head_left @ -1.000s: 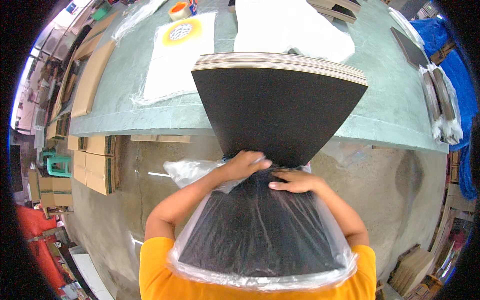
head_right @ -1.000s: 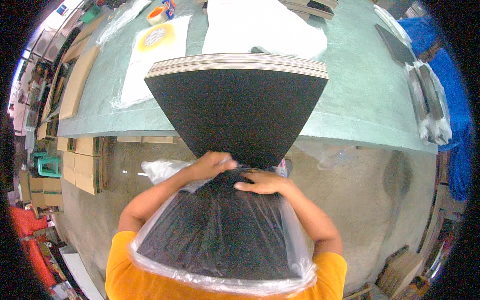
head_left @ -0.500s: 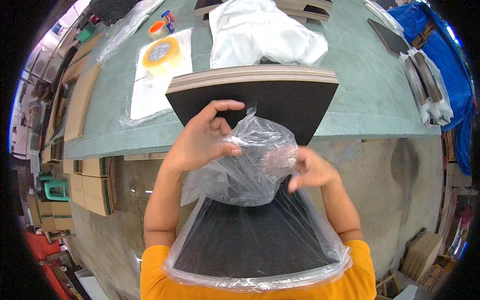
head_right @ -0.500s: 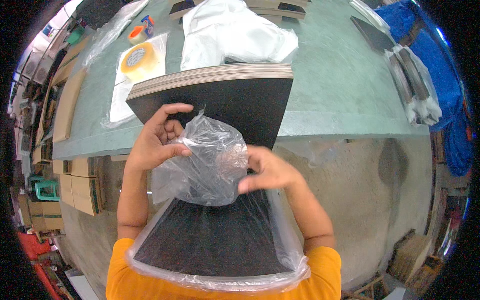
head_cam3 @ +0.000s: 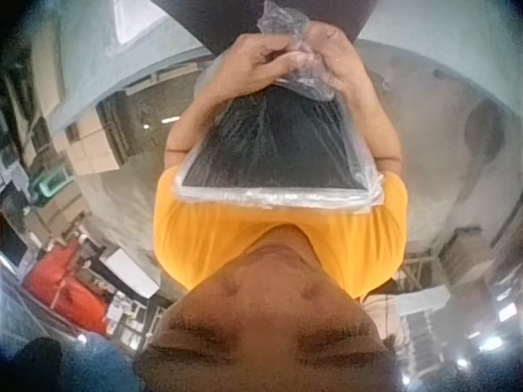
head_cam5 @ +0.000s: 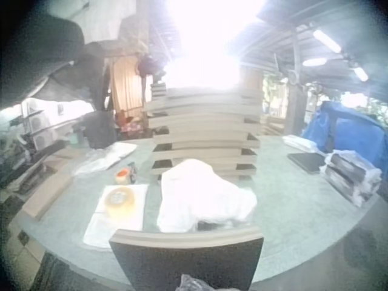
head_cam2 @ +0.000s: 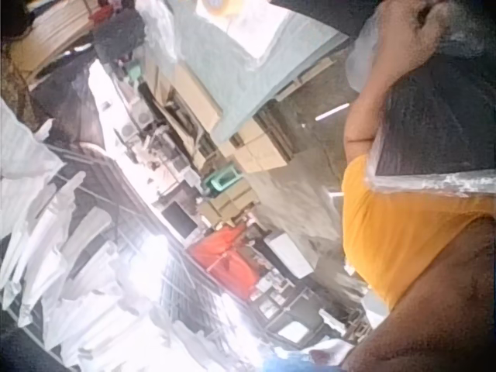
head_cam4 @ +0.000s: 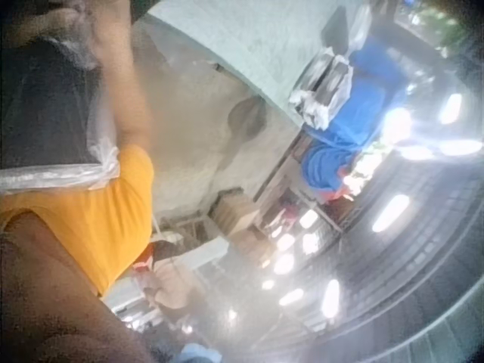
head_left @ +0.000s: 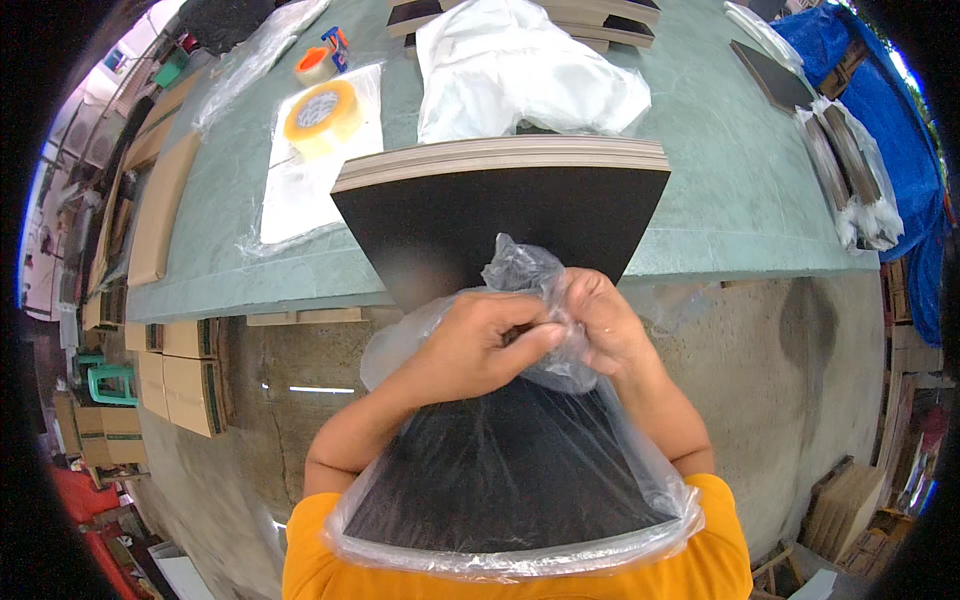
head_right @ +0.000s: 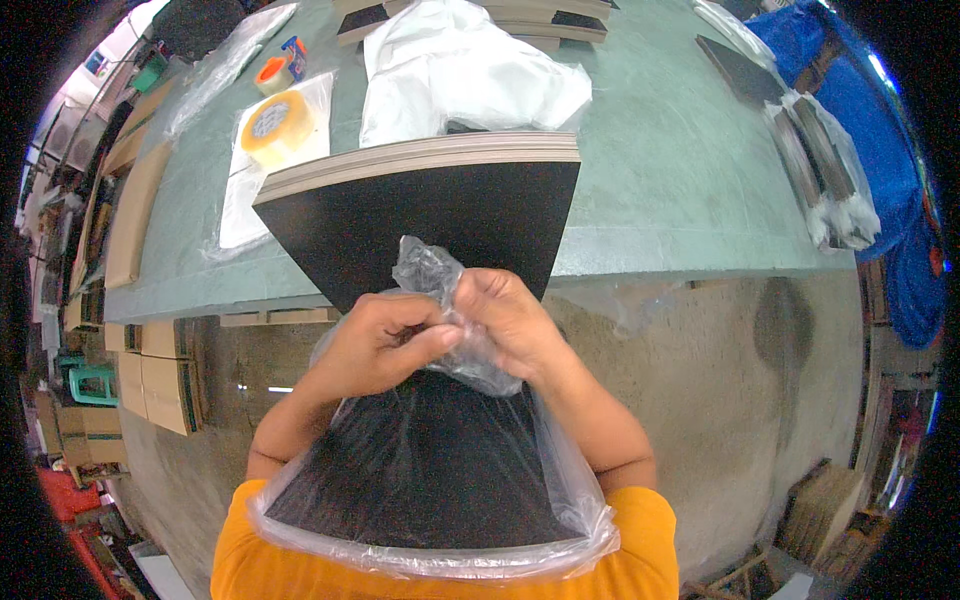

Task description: The person wraps individual flat rectangular panels in plastic film by hand. They pull a panel from a stack, place it on the work surface, wrap the plastic sheet around it, and smooth the film over the edges.

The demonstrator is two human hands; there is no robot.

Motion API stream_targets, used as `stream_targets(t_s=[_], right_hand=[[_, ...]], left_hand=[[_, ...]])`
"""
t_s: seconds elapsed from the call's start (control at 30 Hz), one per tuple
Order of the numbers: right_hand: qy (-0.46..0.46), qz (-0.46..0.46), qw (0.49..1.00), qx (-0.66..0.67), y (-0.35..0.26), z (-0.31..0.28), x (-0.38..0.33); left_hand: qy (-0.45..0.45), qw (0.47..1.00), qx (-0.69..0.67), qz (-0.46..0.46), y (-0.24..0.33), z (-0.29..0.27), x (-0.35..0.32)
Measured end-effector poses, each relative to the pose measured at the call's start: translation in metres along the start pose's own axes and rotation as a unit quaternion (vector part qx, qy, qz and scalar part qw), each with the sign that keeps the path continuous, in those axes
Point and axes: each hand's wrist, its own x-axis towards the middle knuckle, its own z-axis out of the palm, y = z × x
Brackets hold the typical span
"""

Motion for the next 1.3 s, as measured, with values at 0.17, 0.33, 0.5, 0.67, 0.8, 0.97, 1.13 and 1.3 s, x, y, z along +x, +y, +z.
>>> stream_targets(t_s=[0.17, 0.33, 0.5, 0.67, 0.8, 0.97, 1.13, 1.3], right_hand=[[0.027, -0.087, 0.994, 0.056, -0.032, -0.02, -0.028], [0.045, -0.009, 0.977, -0.21, -0.015, -0.002, -0.025], [-0.014, -0.326, 0.887, -0.326, -0.031, 0.062, -0.003], [0.011, -0.28, 0.799, -0.532, -0.05, 0.063, -0.009], [-0.013, -0.026, 0.939, -0.342, -0.038, 0.032, -0.016], [-0.372, 0.106, 0.818, -0.427, -0.018, 0.051, -0.007], [-0.318, 0.04, 0.885, -0.337, -0.044, 0.056, -0.022], [-0.153, 0.057, 0.363, -0.918, -0.037, 0.011, -0.024]], left_hand=[[0.206, 0.949, 0.123, -0.203, -0.057, -0.095, -0.062], [0.582, 0.778, 0.234, -0.034, 0.007, -0.087, -0.045], [-0.102, 0.99, 0.092, 0.012, -0.015, 0.026, -0.038], [0.034, 0.994, -0.097, 0.034, 0.025, -0.019, -0.026], [0.011, 0.982, -0.189, -0.024, 0.001, -0.019, -0.021], [-0.007, 0.886, -0.459, -0.06, 0.017, -0.033, -0.02], [-0.08, 0.957, -0.253, -0.114, 0.006, -0.034, -0.017], [-0.311, 0.946, 0.03, 0.085, 0.027, -0.038, -0.042]])
